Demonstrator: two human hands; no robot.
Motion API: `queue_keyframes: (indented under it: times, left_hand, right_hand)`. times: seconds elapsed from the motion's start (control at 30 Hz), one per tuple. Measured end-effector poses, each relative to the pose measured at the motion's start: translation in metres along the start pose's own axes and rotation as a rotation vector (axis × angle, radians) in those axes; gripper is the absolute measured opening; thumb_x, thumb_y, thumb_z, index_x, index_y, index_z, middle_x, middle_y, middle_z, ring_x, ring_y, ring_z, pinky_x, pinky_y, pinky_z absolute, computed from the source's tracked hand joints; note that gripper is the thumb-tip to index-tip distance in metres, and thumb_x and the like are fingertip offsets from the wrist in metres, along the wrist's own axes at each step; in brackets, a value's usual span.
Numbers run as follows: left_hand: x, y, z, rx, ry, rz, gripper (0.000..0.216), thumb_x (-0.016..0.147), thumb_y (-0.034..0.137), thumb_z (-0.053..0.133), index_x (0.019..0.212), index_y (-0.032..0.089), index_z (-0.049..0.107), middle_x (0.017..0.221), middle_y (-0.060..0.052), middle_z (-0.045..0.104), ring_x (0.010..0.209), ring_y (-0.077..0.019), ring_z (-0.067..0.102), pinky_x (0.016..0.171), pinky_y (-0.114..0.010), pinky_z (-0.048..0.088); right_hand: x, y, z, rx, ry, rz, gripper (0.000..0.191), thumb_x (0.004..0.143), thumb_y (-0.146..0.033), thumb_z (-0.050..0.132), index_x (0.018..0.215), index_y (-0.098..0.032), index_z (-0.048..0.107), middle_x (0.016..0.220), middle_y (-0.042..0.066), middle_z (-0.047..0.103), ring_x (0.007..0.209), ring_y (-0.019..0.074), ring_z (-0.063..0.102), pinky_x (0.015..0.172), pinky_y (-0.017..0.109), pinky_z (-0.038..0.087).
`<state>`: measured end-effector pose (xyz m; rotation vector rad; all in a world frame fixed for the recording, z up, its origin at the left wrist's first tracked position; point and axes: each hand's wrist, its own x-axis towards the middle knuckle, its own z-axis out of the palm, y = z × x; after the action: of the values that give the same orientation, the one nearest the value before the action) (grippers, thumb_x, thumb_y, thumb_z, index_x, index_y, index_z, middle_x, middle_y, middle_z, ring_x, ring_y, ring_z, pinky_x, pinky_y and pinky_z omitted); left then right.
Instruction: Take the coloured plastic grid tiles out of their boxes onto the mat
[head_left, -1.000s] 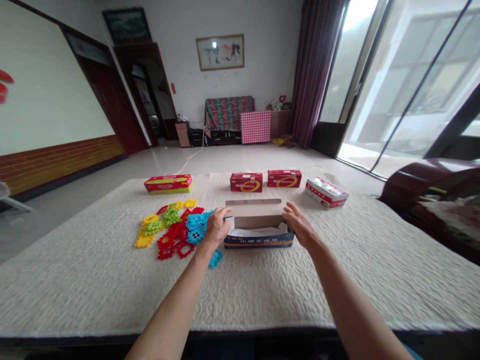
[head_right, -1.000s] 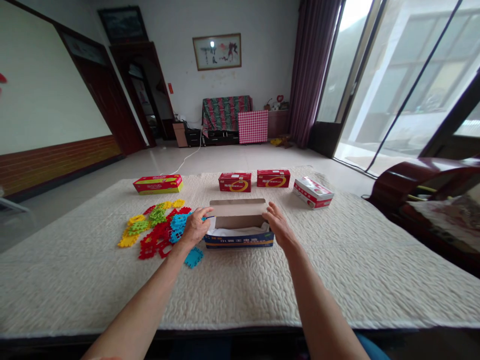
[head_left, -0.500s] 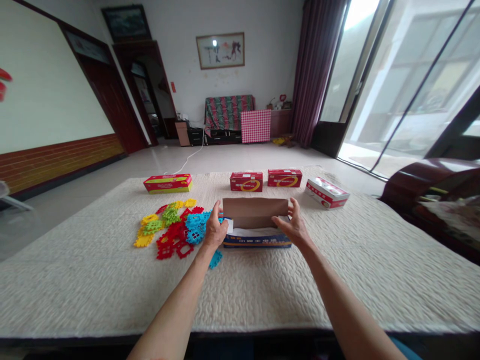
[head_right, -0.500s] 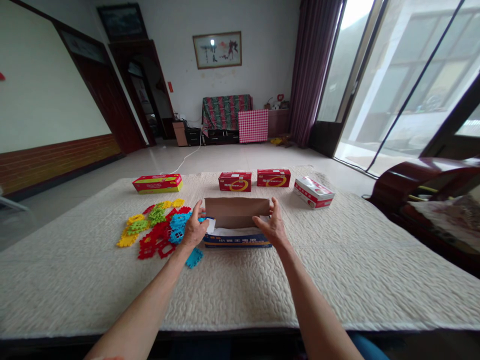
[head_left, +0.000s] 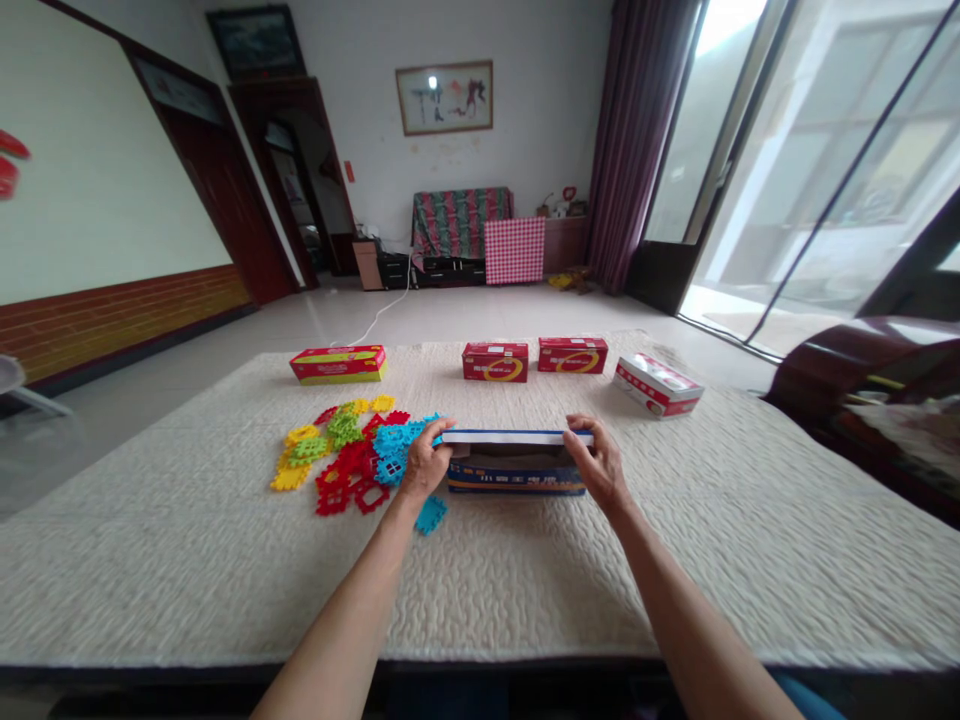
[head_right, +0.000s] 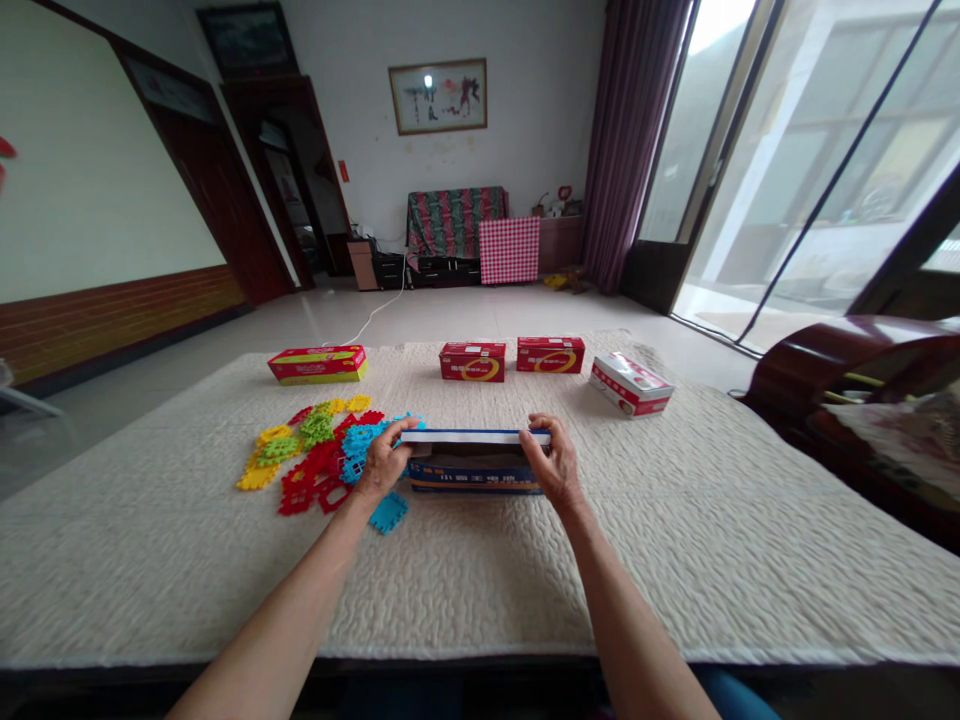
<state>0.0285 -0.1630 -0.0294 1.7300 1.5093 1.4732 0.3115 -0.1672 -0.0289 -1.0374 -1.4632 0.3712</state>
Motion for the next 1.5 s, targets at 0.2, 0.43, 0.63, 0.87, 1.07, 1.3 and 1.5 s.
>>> queue_keyframes:
  times: [0.2, 0.43, 0.63, 0.87, 1.07, 1.3, 1.5]
  left_hand:
    - [-0.011, -0.002, -0.018, -0.325, -0.217, -0.082, 0.048, 0.074, 0.019, 0.053, 0.122, 0.018, 0.062, 0.128, -0.006, 0.064, 0.124, -0.0251, 0.055, 0.109, -0.041, 0.04]
    - [-0.009, 0.002, -0.01, -0.17, -0.184, 0.059, 0.027, 0.083, 0.032, 0.055, 0.1, 0.019, 0.07, 0.131, -0.01, 0.061, 0.127, -0.0256, 0.052, 0.106, -0.043, 0.043]
    - [-0.005, -0.007, -0.005, -0.096, -0.141, 0.131, 0.033, 0.088, 0.037, 0.051, 0.112, 0.019, 0.066, 0.128, -0.01, 0.062, 0.122, -0.0239, 0.055, 0.099, -0.04, 0.049]
    - [-0.009, -0.002, -0.011, -0.029, -0.168, 0.209, 0.024, 0.087, 0.031, 0.052, 0.101, 0.02, 0.068, 0.126, -0.009, 0.063, 0.122, -0.021, 0.056, 0.106, -0.039, 0.043]
    - [-0.016, -0.005, -0.012, -0.026, -0.192, 0.202, 0.021, 0.086, 0.033, 0.056, 0.094, 0.02, 0.071, 0.127, -0.008, 0.061, 0.12, -0.0218, 0.057, 0.105, -0.038, 0.044]
    - [-0.015, -0.004, -0.015, 0.024, -0.217, 0.238, 0.021, 0.087, 0.031, 0.055, 0.091, 0.021, 0.073, 0.127, -0.009, 0.062, 0.118, -0.0213, 0.058, 0.104, -0.038, 0.044]
    - [-0.004, 0.004, -0.015, 0.112, -0.22, 0.391, 0.017, 0.085, 0.025, 0.056, 0.079, 0.02, 0.072, 0.111, -0.008, 0.067, 0.109, -0.0206, 0.061, 0.099, -0.037, 0.046]
  right_hand:
    - [-0.002, 0.003, 0.001, 0.004, -0.002, 0.033, 0.022, 0.082, -0.042, 0.06, 0.089, -0.022, 0.057, 0.108, 0.009, 0.065, 0.106, 0.0258, 0.06, 0.094, 0.043, 0.043]
    - [-0.004, 0.004, -0.002, -0.01, -0.039, 0.011, 0.018, 0.079, -0.039, 0.062, 0.084, -0.022, 0.057, 0.11, 0.009, 0.064, 0.107, 0.0258, 0.059, 0.094, 0.042, 0.043]
    - [-0.004, 0.003, -0.001, -0.019, -0.052, -0.024, 0.013, 0.079, -0.034, 0.062, 0.082, -0.022, 0.058, 0.11, 0.009, 0.062, 0.107, 0.0246, 0.058, 0.094, 0.04, 0.042]
    - [-0.008, 0.003, -0.004, -0.048, -0.102, -0.026, 0.015, 0.083, -0.035, 0.059, 0.076, -0.022, 0.057, 0.112, 0.01, 0.061, 0.104, 0.0237, 0.059, 0.092, 0.04, 0.043]
    - [-0.013, 0.005, -0.002, -0.11, -0.106, -0.048, 0.018, 0.084, -0.035, 0.057, 0.072, -0.022, 0.054, 0.111, 0.01, 0.061, 0.101, 0.0232, 0.06, 0.089, 0.038, 0.046]
    - [0.0, -0.021, -0.012, -0.402, -0.459, -0.14, 0.015, 0.081, -0.036, 0.059, 0.086, -0.022, 0.057, 0.122, 0.013, 0.059, 0.119, 0.0285, 0.053, 0.098, 0.046, 0.04]
    - [0.023, -0.045, -0.015, -0.66, -0.826, -0.09, 0.028, 0.065, -0.019, 0.064, 0.091, -0.021, 0.055, 0.128, 0.014, 0.055, 0.12, 0.0307, 0.051, 0.097, 0.048, 0.04]
